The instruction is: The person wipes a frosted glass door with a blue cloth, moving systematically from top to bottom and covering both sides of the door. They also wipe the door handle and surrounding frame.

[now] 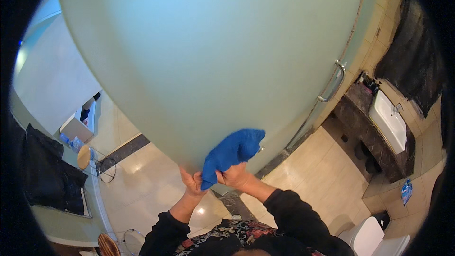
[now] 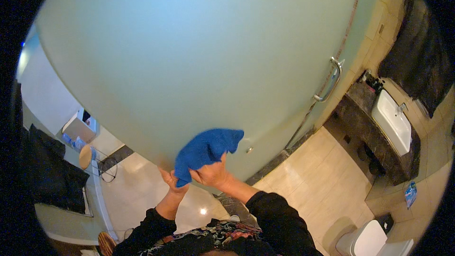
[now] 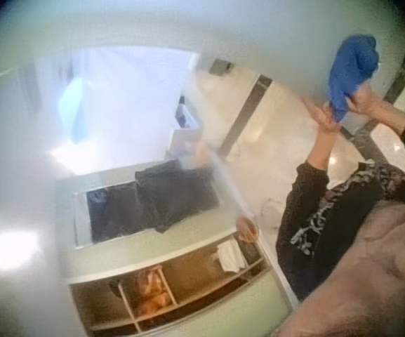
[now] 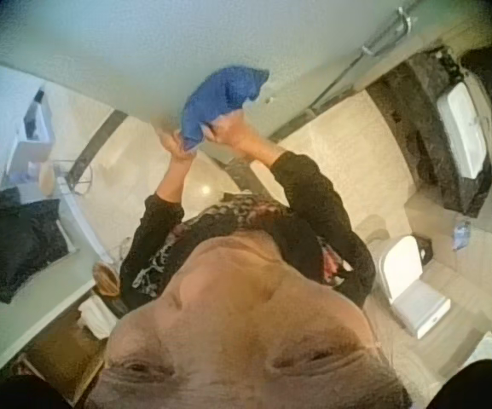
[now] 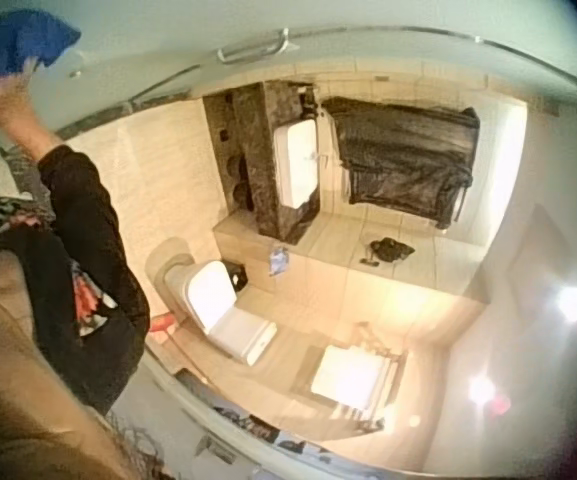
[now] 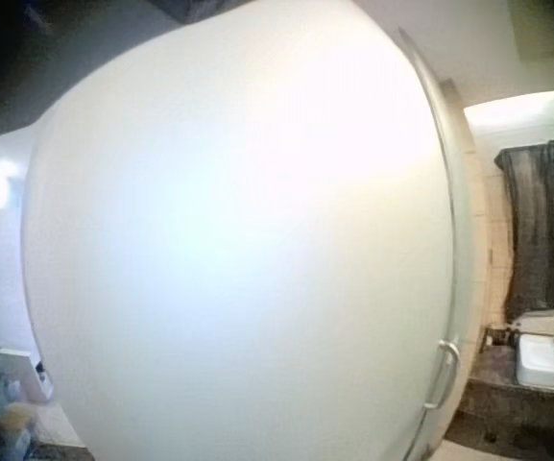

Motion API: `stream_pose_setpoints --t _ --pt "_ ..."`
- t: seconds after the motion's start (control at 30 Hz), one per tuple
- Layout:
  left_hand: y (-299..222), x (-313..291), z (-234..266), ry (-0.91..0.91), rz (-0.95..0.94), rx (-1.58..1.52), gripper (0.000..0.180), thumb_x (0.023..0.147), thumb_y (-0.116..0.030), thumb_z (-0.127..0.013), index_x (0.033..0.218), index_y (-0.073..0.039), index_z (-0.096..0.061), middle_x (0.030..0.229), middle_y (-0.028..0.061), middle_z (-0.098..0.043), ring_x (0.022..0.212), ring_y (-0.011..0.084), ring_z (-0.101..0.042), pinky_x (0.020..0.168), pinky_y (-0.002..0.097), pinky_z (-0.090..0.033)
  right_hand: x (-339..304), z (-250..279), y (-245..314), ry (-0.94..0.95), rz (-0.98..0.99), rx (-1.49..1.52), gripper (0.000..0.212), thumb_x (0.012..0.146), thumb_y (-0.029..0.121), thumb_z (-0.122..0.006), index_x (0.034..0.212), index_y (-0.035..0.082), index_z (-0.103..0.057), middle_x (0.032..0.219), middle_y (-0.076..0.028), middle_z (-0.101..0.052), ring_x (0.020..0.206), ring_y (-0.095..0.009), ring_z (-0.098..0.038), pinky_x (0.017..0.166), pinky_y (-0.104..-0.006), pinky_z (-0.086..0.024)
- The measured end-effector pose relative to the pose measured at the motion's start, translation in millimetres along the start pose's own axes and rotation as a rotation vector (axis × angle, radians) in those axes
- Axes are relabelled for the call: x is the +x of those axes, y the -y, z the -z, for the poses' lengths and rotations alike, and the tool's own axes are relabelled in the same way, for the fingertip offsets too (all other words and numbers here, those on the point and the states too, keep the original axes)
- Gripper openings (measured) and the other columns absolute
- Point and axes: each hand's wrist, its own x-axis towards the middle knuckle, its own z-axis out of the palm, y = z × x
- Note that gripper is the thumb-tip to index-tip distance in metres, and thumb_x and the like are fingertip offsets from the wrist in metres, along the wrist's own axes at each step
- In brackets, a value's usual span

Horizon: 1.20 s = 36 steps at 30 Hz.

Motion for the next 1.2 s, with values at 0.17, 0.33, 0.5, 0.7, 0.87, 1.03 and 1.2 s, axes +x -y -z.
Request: stream_pose_setpoints --t 0.17,0.33,0.5,0.7,0.87,1.03,1.2 --pt "-10 5 -4 0.023 0.016 -0.003 0.057 0.089 -0.029 -0.038 0.131 0.003 -0.017 0.129 0.0153 -0.032 0.115 0.0243 -0.036 0.095 0.0367 -0.03 130 30 11 -0.079 0.267 0.054 0.025 0.061 0.034 -0.065 0.083 0.022 -0.065 0.109 -0.011 -0.051 0.103 -0.034 -0.043 0.081 -0.0539 -0.029" --pt "-35 29 -19 0.177 -0.047 0.15 0.053 0.089 -0.029 -0.039 0.13 -0.001 -0.022 0.128 0.0135 -0.034 0.111 0.022 -0.038 0.091 0.0351 -0.033 246 78 41 -0.486 0.528 -0.034 0.032 0.05 0.037 -0.069 0.074 0.017 -0.066 0.127 -0.017 -0.035 0.113 -0.036 -0.034 0.086 -0.0578 -0.024" --pt "-34 25 -19 0.116 -0.039 0.073 0.052 0.088 -0.03 -0.04 0.126 0.001 -0.025 0.122 0.0138 -0.038 0.107 0.0228 -0.041 0.089 0.035 -0.034 191 75 12 -0.154 0.319 -0.144 0.045 0.056 0.039 -0.066 0.095 0.015 -0.062 0.121 -0.018 -0.041 0.111 -0.036 -0.037 0.085 -0.0564 -0.026" --pt "-23 20 -20 -0.06 -0.005 0.213 0.059 0.085 -0.043 -0.04 0.125 0.0 -0.03 0.122 0.0158 -0.039 0.108 0.0254 -0.041 0.092 0.038 -0.033 -7 5 -18 -0.002 -0.12 0.036 0.035 0.064 0.026 -0.058 0.096 0.013 -0.059 0.104 -0.011 -0.054 0.098 -0.033 -0.048 0.085 -0.058 -0.026" --pt "-30 27 -27 -0.026 -0.024 0.227 0.053 0.088 -0.042 -0.037 0.123 -0.002 -0.032 0.122 0.0146 -0.039 0.11 0.0253 -0.04 0.092 0.0383 -0.031 -8 5 -26 -0.044 -0.051 -0.043 0.035 0.067 0.029 -0.058 0.097 0.011 -0.061 0.101 -0.012 -0.056 0.094 -0.036 -0.049 0.079 -0.0563 -0.029" --pt "-42 34 -20 0.014 -0.107 0.178 0.05 0.09 -0.039 -0.034 0.126 -0.004 -0.03 0.124 0.0124 -0.038 0.114 0.025 -0.038 0.094 0.0375 -0.029 170 87 -59 -0.305 0.143 -0.156 0.029 0.069 0.038 -0.057 0.071 0.009 -0.061 0.07 -0.013 -0.055 0.085 -0.041 -0.049 0.078 -0.0605 -0.025" --pt "-33 25 -11 -0.032 -0.022 0.255 0.053 0.09 -0.034 -0.036 0.131 -0.004 -0.024 0.133 0.015 -0.031 0.116 0.0277 -0.037 0.095 0.0398 -0.029 214 128 -112 -0.647 0.161 -0.411 0.039 0.081 0.029 -0.05 0.111 0.003 -0.052 0.115 -0.019 -0.045 0.101 -0.034 -0.041 0.088 -0.0464 -0.028"
